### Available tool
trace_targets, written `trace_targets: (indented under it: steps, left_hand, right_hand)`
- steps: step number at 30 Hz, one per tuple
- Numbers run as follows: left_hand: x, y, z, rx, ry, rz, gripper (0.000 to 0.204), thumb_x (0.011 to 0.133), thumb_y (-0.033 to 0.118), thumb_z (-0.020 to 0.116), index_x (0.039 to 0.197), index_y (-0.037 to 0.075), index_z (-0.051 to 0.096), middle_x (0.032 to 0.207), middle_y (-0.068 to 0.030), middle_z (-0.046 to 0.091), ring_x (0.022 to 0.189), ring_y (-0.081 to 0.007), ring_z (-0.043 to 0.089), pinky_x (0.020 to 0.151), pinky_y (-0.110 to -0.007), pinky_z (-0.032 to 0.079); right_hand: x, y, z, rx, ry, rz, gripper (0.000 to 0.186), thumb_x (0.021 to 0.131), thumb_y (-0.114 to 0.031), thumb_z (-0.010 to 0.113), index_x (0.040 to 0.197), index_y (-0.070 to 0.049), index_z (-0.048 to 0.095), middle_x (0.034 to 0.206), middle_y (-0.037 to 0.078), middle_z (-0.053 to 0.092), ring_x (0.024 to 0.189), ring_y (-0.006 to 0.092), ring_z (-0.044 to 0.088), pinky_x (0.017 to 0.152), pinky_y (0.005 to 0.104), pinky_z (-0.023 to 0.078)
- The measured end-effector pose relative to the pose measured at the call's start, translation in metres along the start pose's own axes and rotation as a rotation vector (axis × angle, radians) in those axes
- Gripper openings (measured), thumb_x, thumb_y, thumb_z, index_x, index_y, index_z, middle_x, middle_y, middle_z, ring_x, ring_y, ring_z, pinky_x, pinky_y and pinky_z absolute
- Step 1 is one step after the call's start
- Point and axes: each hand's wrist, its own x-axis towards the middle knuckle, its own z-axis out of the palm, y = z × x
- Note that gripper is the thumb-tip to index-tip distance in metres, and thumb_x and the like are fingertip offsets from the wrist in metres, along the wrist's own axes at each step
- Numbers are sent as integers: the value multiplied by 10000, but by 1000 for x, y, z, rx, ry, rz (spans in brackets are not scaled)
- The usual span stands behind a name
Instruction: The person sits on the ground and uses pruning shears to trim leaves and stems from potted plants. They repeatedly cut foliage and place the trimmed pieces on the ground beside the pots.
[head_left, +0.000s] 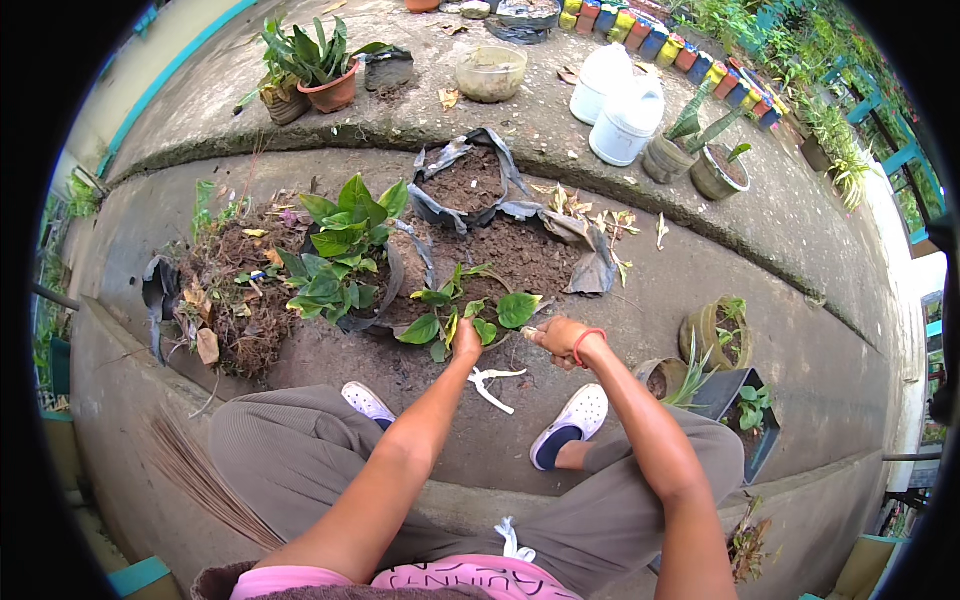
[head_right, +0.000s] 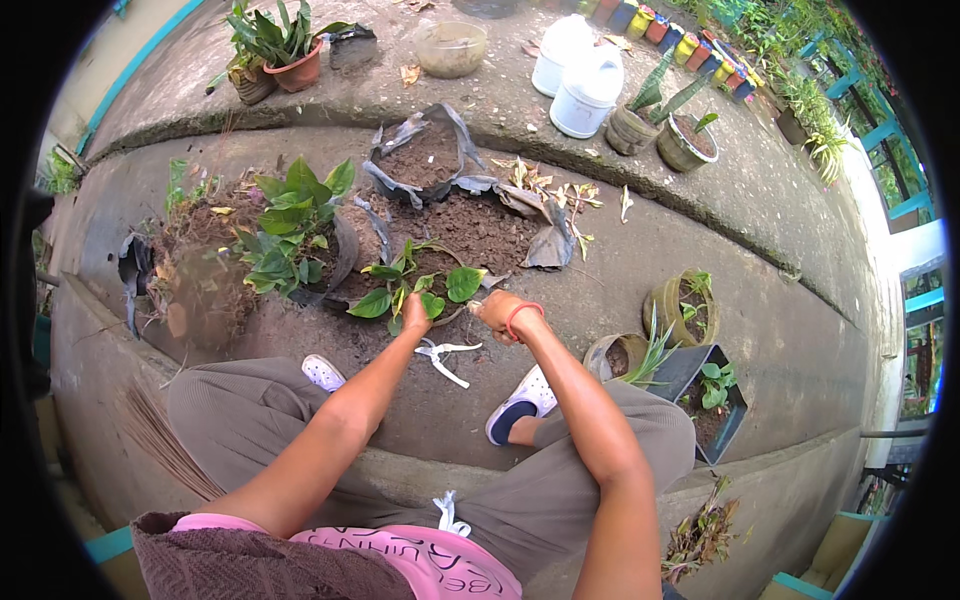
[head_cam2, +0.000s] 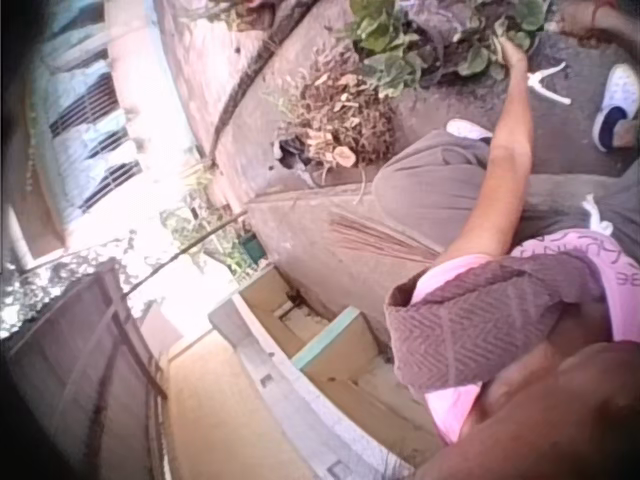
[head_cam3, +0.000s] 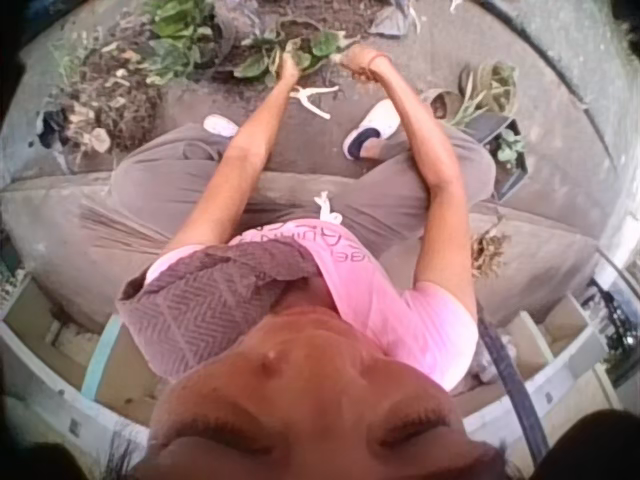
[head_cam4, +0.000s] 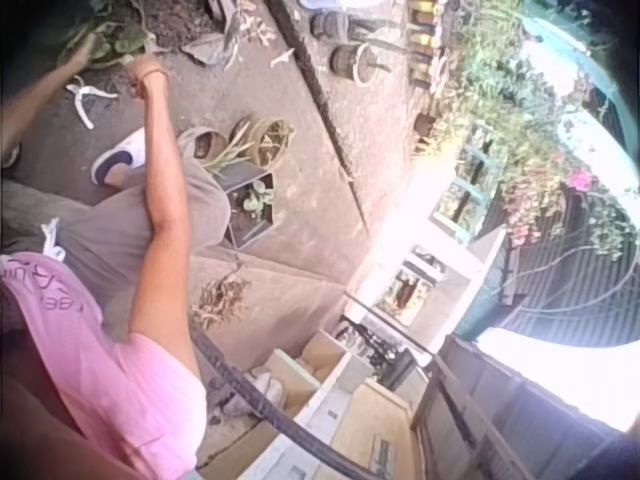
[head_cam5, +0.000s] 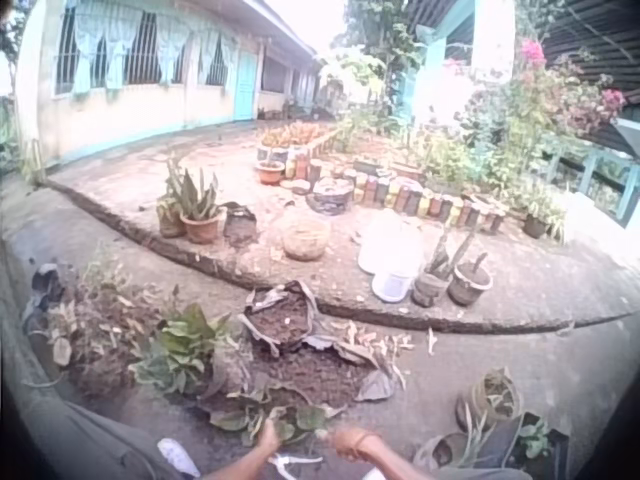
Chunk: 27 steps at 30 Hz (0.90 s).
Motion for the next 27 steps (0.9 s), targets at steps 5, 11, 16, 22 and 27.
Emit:
trace_targets:
  steps: [5,11,16,22,27]
  left_hand:
    - [-8,18,3,236,-62,-53,362,822,347,385,923,40,548,913,-180,581,872,-304,533,756,-387,378]
    - [-13,36,9,-48,203,-148,239,751,254,505,812,33,570,779,-133,589,732,-259,561,673,-368,421]
    - [-16,40,-7,77,-18,-105,318,855,308,382,1005,69,526,993,-175,563,960,-322,510,795,-392,393]
    - [-6,-1,2,282,-34,158,230,826,229,419,949,65,523,914,-118,548,866,-282,524,775,-377,411]
    - [25,-24,34,-334,-5,74,153,791,171,475,890,66,528,854,-46,549,786,-205,540,731,-331,433]
  right_hand:
    - [8,-1,30,134,100,17,302,876,-293,418,934,-26,548,438,83,484,329,196,478,331,332,370]
    - [4,-5,47,59,222,-57,310,847,-249,452,1005,3,541,590,142,568,403,217,528,392,340,430]
    - [0,0,7,128,19,36,341,874,-311,437,1100,-68,517,481,67,498,364,170,486,326,308,365]
    - [-19,-1,-19,14,86,6,338,861,-322,430,847,-11,562,472,108,514,386,218,519,405,353,417]
    - [-15,-5,-7,79,244,-38,360,862,-336,431,837,-5,570,462,110,509,383,214,518,410,350,416]
